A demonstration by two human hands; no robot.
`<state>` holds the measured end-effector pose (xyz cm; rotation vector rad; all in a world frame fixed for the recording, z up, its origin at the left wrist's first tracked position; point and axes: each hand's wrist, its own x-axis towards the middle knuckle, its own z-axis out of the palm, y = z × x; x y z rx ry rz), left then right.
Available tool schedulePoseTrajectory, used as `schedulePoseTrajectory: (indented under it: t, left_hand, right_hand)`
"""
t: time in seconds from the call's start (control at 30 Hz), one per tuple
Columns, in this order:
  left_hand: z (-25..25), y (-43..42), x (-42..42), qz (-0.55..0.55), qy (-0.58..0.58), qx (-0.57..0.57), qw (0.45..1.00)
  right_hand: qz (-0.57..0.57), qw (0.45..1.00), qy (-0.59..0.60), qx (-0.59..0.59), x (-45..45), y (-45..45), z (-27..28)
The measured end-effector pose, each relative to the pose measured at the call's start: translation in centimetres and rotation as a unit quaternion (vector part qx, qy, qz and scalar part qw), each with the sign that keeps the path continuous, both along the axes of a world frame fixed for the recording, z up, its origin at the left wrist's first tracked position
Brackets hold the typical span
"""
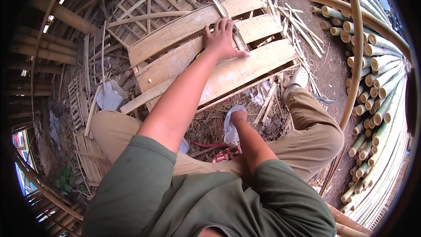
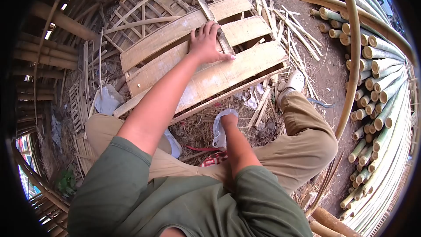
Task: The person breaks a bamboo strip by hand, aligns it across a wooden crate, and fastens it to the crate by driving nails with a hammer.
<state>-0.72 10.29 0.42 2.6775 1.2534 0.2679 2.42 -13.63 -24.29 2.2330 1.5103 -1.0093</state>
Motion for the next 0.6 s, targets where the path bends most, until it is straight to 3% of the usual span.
schedulePoseTrajectory:
  t: [0.07,0.1,0.13,0.27,0.4,0.5,0.6]
  left_hand:
    - [0.2,0.0,0.0,0.003,0.01,-0.008,1.0]
    - [0.2,0.0,0.0,0.002,0.008,-0.006,1.0]
    - [0.2,0.0,0.0,0.004,0.012,-0.007,1.0]
    - [1.0,-0.1,0.0,-0.001,0.033,-0.037,0.999]
    - [0.4,-0.1,-0.2,0.0,0.002,-0.015,1.0]
    - [0.5,-0.2,-0.2,-0.004,0.001,-0.014,1.0]
    - [1.0,-0.2,-0.2,0.0,0.029,-0.03,0.999]
  right_hand:
    - [0.001,1.0,0.002,0.029,-0.2,-0.3,-1.3]
    - [-0.073,0.997,0.012,0.029,-0.6,-0.2,-1.2]
    - [-0.074,0.997,0.01,0.031,-0.6,-0.2,-1.1]
    - [0.018,0.999,0.025,-0.042,-0.1,0.5,1.1]
    - [0.066,0.967,0.183,-0.163,0.6,1.8,4.7]
    - [0.136,0.919,0.197,-0.314,1.7,2.6,7.3]
    - [0.145,0.825,0.174,-0.518,3.0,4.2,9.6]
